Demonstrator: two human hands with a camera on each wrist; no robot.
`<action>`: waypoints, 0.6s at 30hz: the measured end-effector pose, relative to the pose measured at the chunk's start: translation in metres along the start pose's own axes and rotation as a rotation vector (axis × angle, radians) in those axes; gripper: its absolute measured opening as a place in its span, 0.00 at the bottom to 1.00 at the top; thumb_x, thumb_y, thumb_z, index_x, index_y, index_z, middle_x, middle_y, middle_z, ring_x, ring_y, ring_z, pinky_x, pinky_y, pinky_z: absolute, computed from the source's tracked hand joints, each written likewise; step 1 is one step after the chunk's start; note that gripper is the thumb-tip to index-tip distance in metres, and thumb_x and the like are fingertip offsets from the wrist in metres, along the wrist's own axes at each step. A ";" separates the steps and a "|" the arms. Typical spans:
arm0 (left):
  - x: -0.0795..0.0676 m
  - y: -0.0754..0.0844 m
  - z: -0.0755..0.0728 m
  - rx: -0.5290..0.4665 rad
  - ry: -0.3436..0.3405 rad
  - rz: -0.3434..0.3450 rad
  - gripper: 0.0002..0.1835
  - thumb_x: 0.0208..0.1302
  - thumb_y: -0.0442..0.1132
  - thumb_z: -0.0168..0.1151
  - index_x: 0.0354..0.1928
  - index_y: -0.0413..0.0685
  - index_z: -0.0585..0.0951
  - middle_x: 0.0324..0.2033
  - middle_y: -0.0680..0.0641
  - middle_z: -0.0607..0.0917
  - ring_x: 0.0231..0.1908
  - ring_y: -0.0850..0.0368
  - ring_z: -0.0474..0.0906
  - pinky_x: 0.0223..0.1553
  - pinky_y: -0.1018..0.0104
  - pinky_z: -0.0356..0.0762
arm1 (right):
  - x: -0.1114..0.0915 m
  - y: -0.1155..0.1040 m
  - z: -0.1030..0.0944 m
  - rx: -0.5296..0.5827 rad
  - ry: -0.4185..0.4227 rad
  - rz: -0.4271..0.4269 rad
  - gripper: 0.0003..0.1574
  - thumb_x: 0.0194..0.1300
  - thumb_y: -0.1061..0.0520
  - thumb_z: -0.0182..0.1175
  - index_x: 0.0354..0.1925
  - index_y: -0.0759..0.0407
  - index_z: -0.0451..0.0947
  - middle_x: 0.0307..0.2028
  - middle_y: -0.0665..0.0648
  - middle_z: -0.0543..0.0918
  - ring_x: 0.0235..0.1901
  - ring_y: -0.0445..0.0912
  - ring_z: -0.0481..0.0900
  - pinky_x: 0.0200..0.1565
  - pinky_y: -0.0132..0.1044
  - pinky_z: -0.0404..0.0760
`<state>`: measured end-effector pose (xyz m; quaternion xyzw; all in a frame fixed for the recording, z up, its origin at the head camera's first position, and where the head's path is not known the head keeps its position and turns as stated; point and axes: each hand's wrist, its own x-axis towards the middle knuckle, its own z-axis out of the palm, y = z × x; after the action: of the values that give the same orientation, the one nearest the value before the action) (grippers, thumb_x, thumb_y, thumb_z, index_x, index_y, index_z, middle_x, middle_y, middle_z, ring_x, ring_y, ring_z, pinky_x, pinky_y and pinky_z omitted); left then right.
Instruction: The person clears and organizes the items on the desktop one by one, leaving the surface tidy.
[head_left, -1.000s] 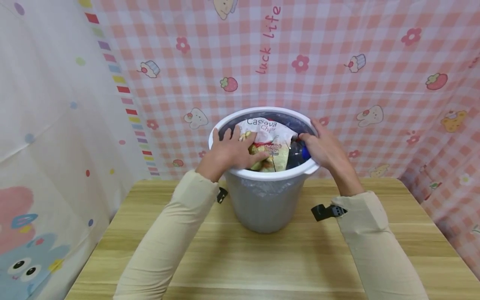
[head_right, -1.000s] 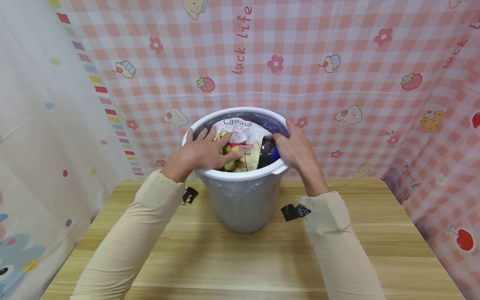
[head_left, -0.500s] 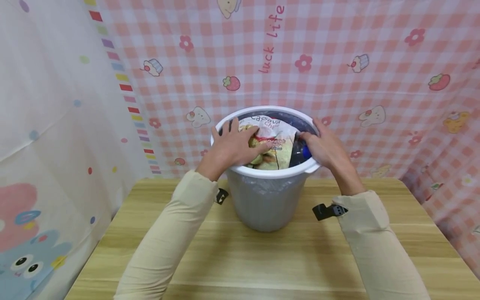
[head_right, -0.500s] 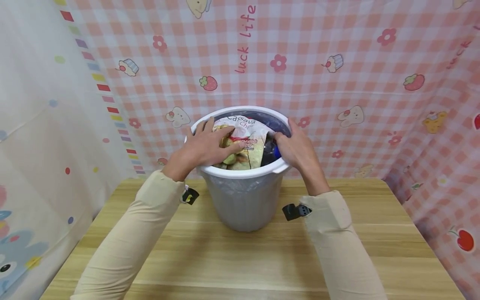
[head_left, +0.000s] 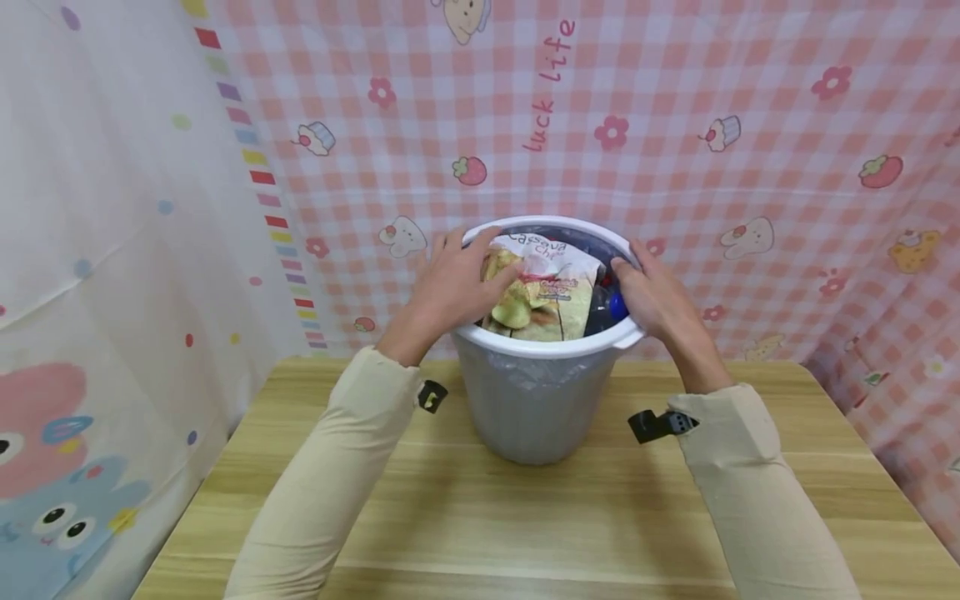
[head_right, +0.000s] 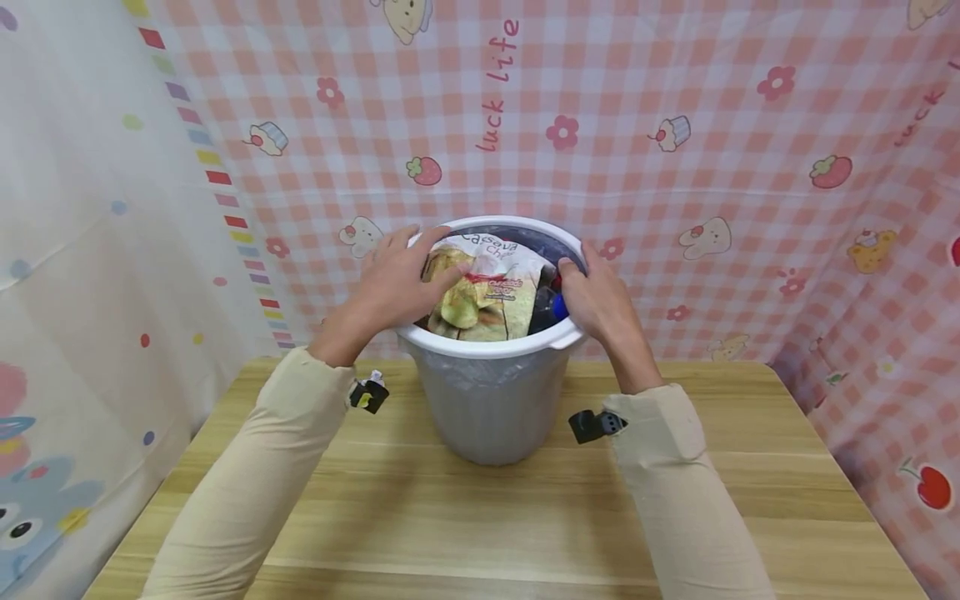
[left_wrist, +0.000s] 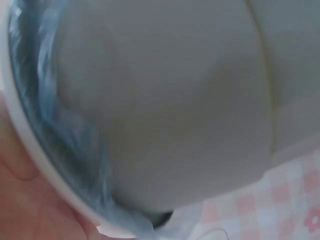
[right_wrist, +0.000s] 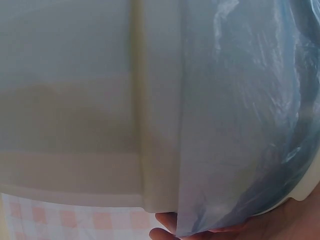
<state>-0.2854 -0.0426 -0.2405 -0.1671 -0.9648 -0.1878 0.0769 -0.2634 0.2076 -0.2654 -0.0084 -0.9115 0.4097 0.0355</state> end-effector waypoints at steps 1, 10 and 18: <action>-0.001 -0.003 -0.001 -0.007 0.018 -0.003 0.38 0.69 0.67 0.46 0.77 0.63 0.57 0.75 0.41 0.57 0.74 0.42 0.49 0.70 0.36 0.45 | 0.000 0.000 0.000 0.001 -0.002 -0.001 0.41 0.77 0.38 0.32 0.79 0.45 0.34 0.77 0.66 0.47 0.72 0.66 0.53 0.70 0.64 0.46; -0.011 -0.031 -0.009 -0.079 0.129 -0.017 0.36 0.70 0.63 0.48 0.75 0.59 0.60 0.73 0.41 0.61 0.72 0.42 0.56 0.69 0.42 0.55 | 0.000 0.001 0.001 -0.009 0.012 -0.003 0.41 0.77 0.37 0.32 0.79 0.45 0.36 0.76 0.67 0.51 0.70 0.66 0.57 0.69 0.64 0.49; -0.023 -0.067 -0.010 -0.172 0.194 -0.081 0.35 0.70 0.60 0.51 0.75 0.54 0.62 0.73 0.38 0.59 0.73 0.39 0.54 0.68 0.37 0.55 | 0.000 0.000 0.002 -0.012 0.017 -0.007 0.42 0.76 0.36 0.32 0.79 0.46 0.35 0.76 0.68 0.50 0.71 0.67 0.55 0.70 0.64 0.48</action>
<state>-0.2863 -0.1115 -0.2585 -0.1152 -0.9391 -0.2880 0.1476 -0.2639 0.2061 -0.2672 -0.0091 -0.9136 0.4040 0.0446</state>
